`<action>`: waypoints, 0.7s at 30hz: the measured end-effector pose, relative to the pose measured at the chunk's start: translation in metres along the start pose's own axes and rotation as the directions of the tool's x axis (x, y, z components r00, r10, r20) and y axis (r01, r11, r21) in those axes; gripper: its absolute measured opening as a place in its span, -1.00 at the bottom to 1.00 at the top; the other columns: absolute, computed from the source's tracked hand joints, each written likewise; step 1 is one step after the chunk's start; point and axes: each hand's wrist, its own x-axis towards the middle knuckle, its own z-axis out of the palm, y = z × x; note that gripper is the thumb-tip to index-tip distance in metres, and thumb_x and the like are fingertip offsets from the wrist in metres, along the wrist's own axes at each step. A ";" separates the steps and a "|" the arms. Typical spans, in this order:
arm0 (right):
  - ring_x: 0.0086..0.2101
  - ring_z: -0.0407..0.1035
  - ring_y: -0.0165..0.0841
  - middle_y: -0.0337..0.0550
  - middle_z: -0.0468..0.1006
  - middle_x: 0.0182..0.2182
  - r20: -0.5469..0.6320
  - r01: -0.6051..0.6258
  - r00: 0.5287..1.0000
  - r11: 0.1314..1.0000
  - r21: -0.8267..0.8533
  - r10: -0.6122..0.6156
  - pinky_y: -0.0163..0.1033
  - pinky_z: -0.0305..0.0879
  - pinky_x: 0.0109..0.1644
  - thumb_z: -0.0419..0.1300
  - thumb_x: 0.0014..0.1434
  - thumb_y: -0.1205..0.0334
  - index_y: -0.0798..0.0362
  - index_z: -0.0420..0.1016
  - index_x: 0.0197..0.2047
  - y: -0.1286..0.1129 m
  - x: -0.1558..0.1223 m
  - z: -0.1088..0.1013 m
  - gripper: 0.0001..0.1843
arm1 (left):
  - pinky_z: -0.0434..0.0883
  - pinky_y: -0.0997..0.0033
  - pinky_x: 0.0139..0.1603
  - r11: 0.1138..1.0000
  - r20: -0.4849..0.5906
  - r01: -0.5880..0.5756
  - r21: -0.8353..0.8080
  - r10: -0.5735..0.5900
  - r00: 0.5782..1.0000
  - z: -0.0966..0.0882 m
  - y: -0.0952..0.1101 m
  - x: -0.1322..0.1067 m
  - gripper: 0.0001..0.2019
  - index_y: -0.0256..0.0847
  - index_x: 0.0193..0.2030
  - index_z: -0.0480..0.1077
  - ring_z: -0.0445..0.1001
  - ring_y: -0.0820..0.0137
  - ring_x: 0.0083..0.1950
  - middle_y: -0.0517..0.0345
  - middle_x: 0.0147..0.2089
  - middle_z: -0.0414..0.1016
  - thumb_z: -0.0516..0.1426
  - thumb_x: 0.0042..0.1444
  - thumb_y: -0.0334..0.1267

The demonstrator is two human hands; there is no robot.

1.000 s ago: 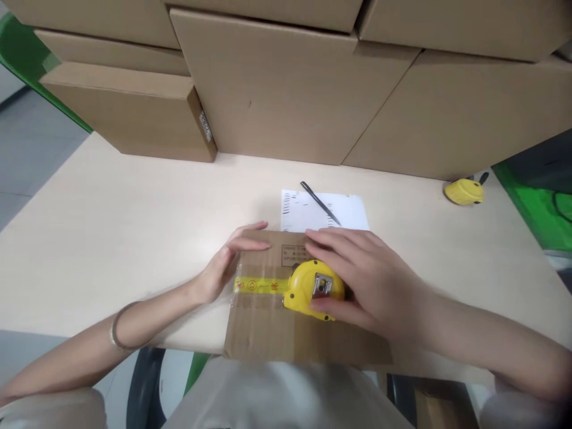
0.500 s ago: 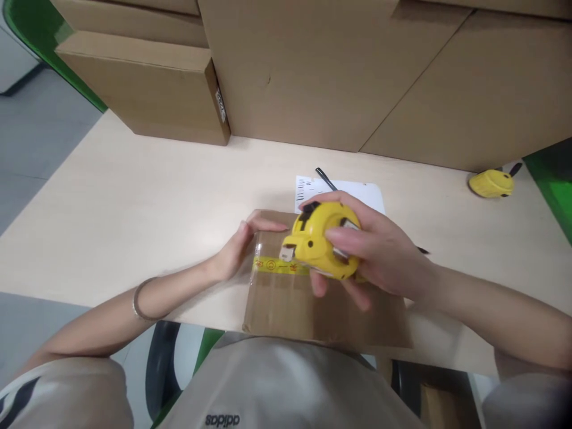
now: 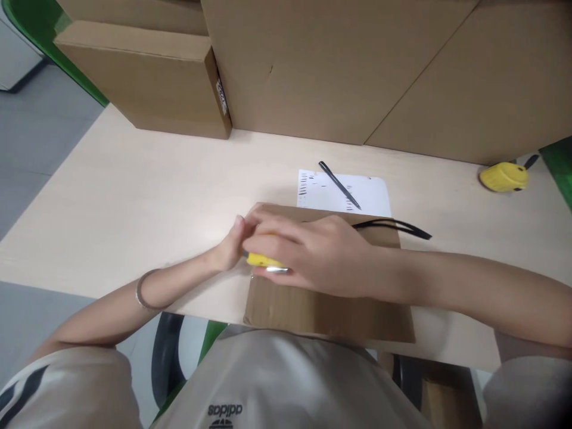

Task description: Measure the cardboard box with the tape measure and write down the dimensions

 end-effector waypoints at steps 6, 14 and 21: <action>-0.30 0.68 -0.45 -0.43 0.78 0.00 -0.167 -0.045 0.985 0.999 -0.019 0.041 -0.27 0.29 -0.54 0.26 0.42 0.21 -0.26 0.57 0.15 0.021 -0.069 -0.017 -0.72 | 0.51 -0.14 0.27 0.975 0.149 -0.207 0.085 0.193 0.970 -0.016 -0.004 0.005 -0.56 -0.01 0.11 0.58 0.58 0.05 0.15 -0.06 0.07 0.60 0.23 0.32 0.25; -0.34 0.70 -0.22 -0.28 0.80 -0.12 -0.269 -0.297 0.910 0.949 0.105 0.315 -0.19 0.65 -0.39 0.40 0.22 0.33 -0.45 0.59 0.18 0.034 -0.181 -0.047 -0.45 | 0.54 -0.08 0.22 0.978 0.153 -0.198 0.068 0.185 0.971 -0.017 -0.008 0.004 -0.61 0.01 0.15 0.56 0.57 0.07 0.16 -0.05 0.11 0.56 0.25 0.34 0.15; -0.27 0.72 -0.15 -0.27 0.79 -0.13 -0.333 -0.371 0.850 0.913 0.170 0.408 -0.12 0.73 -0.26 0.43 0.21 0.34 -0.50 0.61 0.18 0.029 -0.195 -0.044 -0.42 | 0.52 -0.08 0.25 0.979 0.129 -0.196 0.052 0.188 0.974 -0.023 -0.013 0.004 -0.59 0.01 0.13 0.57 0.55 0.04 0.18 -0.05 0.15 0.58 0.27 0.31 0.17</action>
